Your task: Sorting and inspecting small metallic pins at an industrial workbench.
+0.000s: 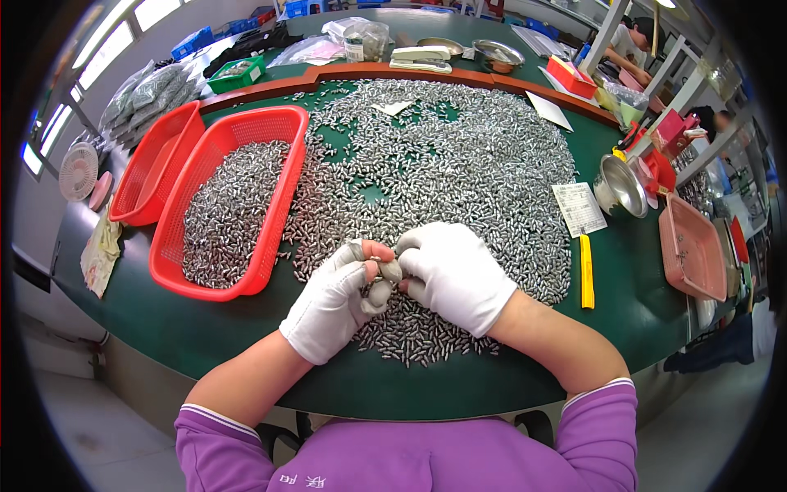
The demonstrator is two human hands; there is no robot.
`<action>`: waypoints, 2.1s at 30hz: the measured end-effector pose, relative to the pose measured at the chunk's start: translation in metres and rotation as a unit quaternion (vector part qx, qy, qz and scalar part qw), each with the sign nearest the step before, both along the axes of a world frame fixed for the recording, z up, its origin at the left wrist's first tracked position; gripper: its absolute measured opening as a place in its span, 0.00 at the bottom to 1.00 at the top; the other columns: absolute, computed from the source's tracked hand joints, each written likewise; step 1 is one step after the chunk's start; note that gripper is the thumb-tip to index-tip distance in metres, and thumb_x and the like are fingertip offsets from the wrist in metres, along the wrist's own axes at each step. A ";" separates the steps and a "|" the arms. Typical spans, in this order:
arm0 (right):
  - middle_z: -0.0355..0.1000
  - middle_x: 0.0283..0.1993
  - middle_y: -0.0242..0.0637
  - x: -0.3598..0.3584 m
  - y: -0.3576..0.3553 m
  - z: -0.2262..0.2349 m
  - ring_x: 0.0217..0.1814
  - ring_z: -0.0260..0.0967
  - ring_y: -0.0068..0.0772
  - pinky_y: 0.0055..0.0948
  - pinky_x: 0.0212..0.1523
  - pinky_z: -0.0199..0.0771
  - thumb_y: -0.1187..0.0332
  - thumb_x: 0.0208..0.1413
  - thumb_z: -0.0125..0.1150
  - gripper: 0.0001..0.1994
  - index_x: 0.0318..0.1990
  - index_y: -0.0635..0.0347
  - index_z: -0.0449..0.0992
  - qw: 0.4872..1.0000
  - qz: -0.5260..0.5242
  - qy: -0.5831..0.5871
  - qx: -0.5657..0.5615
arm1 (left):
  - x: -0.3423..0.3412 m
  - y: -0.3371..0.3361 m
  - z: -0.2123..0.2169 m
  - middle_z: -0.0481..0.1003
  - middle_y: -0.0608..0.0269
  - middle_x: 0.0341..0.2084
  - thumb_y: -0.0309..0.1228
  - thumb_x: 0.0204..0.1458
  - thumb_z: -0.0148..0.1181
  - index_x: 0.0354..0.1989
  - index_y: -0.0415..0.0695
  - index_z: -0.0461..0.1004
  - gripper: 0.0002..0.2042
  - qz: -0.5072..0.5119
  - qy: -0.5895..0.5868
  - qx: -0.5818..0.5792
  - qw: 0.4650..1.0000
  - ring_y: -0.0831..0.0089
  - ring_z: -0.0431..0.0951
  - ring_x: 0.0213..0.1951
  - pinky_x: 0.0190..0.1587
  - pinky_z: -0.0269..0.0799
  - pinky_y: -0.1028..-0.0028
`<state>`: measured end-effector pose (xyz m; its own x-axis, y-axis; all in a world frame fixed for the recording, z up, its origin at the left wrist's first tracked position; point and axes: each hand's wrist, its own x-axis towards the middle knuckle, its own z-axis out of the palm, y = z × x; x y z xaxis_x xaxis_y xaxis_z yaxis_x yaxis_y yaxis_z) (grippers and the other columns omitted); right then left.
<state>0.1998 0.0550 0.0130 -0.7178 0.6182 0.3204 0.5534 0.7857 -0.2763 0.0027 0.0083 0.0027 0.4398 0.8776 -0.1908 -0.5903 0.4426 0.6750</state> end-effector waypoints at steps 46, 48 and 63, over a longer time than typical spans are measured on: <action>0.73 0.39 0.33 0.009 -0.003 0.021 0.41 0.72 0.41 0.38 0.41 0.74 0.65 0.43 0.68 0.08 0.33 0.50 0.79 0.992 0.008 -0.090 -0.083 | 0.001 -0.003 0.006 0.72 0.68 0.33 0.34 0.59 0.59 0.42 0.46 0.69 0.08 -0.005 0.024 0.004 1.000 0.83 0.64 0.27 0.30 0.60 0.82; 0.73 0.38 0.33 0.005 -0.007 0.017 0.41 0.72 0.41 0.39 0.41 0.74 0.65 0.43 0.67 0.07 0.32 0.51 0.78 0.994 -0.004 -0.098 -0.053 | 0.003 -0.004 0.006 0.73 0.68 0.33 0.35 0.60 0.58 0.42 0.47 0.69 0.08 -0.010 0.006 -0.005 1.000 0.82 0.65 0.27 0.30 0.61 0.82; 0.72 0.33 0.34 0.011 -0.024 0.043 0.30 0.71 0.40 0.36 0.30 0.71 0.70 0.37 0.69 0.11 0.30 0.58 0.75 0.988 0.036 0.089 0.122 | 0.008 -0.012 0.005 0.72 0.70 0.34 0.35 0.59 0.60 0.44 0.45 0.68 0.11 -0.087 0.046 -0.016 0.995 0.84 0.63 0.27 0.29 0.59 0.84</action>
<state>0.2107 0.0308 0.0563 -0.6760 0.4568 0.5782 0.4539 0.8763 -0.1615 0.0102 -0.0037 0.0074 0.5643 0.7823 -0.2639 -0.4393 0.5551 0.7063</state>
